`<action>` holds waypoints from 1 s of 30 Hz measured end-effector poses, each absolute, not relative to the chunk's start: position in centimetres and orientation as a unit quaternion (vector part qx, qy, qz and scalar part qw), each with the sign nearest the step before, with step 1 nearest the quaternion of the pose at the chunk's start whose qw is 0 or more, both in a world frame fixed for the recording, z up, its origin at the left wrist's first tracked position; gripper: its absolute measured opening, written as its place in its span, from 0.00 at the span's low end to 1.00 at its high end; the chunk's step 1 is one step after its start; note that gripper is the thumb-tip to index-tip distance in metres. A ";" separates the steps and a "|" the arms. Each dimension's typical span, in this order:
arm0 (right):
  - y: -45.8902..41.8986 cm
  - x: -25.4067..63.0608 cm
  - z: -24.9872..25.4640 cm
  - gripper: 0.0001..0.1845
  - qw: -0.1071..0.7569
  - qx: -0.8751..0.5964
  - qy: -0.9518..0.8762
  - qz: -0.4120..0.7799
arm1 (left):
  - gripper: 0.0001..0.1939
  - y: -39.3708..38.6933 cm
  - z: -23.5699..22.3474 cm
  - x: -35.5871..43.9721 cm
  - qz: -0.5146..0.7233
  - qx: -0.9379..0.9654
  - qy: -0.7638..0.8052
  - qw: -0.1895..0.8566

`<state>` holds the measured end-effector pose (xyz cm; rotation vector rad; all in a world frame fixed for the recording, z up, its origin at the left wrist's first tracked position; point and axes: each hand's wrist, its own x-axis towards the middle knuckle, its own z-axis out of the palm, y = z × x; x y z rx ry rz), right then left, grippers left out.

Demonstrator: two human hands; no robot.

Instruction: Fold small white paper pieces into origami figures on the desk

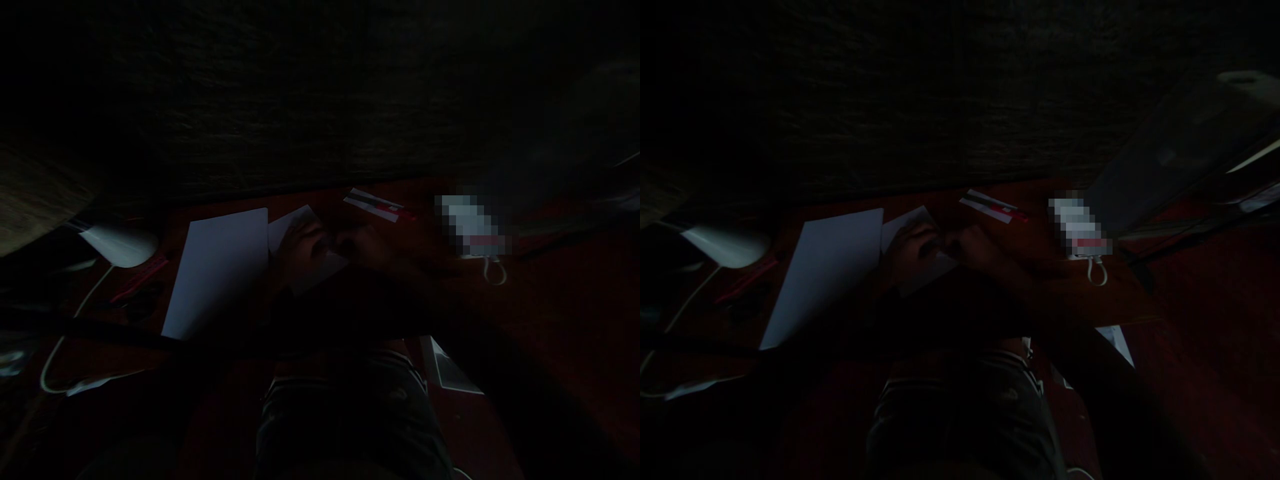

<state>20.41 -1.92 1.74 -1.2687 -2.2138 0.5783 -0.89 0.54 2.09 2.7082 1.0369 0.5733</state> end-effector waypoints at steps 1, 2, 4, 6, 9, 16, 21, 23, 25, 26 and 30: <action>-1.9 20.5 1.8 0.08 0.258 -0.459 -0.823 0.213 | 0.10 0.5 2.1 -0.9 0.193 0.912 0.350 0.093; -1.9 20.5 1.8 0.08 0.256 -0.449 -0.829 0.212 | 0.10 0.6 2.1 -0.9 0.194 0.911 0.351 0.093; -1.9 20.6 1.9 0.09 0.259 -0.431 -0.839 0.207 | 0.10 0.6 2.2 -0.9 0.195 0.910 0.354 0.091; -1.9 20.7 2.0 0.09 0.270 -0.409 -0.849 0.199 | 0.10 0.6 2.2 -1.0 0.196 0.911 0.352 0.090; -1.8 20.9 2.0 0.10 0.282 -0.371 -0.864 0.191 | 0.08 0.6 2.3 -0.9 0.190 0.911 0.354 0.088; -1.7 21.0 1.9 0.10 0.269 -0.357 -0.878 0.171 | 0.09 0.7 2.6 -1.1 0.185 0.914 0.353 0.077; -1.7 21.0 2.0 0.11 0.256 -0.357 -0.882 0.170 | 0.09 0.7 2.6 -1.2 0.168 0.919 0.353 0.052; -1.7 21.0 2.0 0.10 0.252 -0.358 -0.883 0.169 | 0.09 0.6 2.7 -1.1 0.166 0.920 0.352 0.045; -1.7 21.0 2.1 0.10 0.248 -0.360 -0.883 0.171 | 0.09 0.5 2.7 -1.1 0.165 0.919 0.355 0.039; -1.8 21.0 2.1 0.10 0.246 -0.361 -0.883 0.171 | 0.09 0.5 2.6 -1.1 0.166 0.919 0.356 0.039; -2.1 20.9 2.6 0.10 0.225 -0.373 -0.885 0.164 | 0.10 0.5 2.4 -1.3 0.179 0.918 0.352 0.042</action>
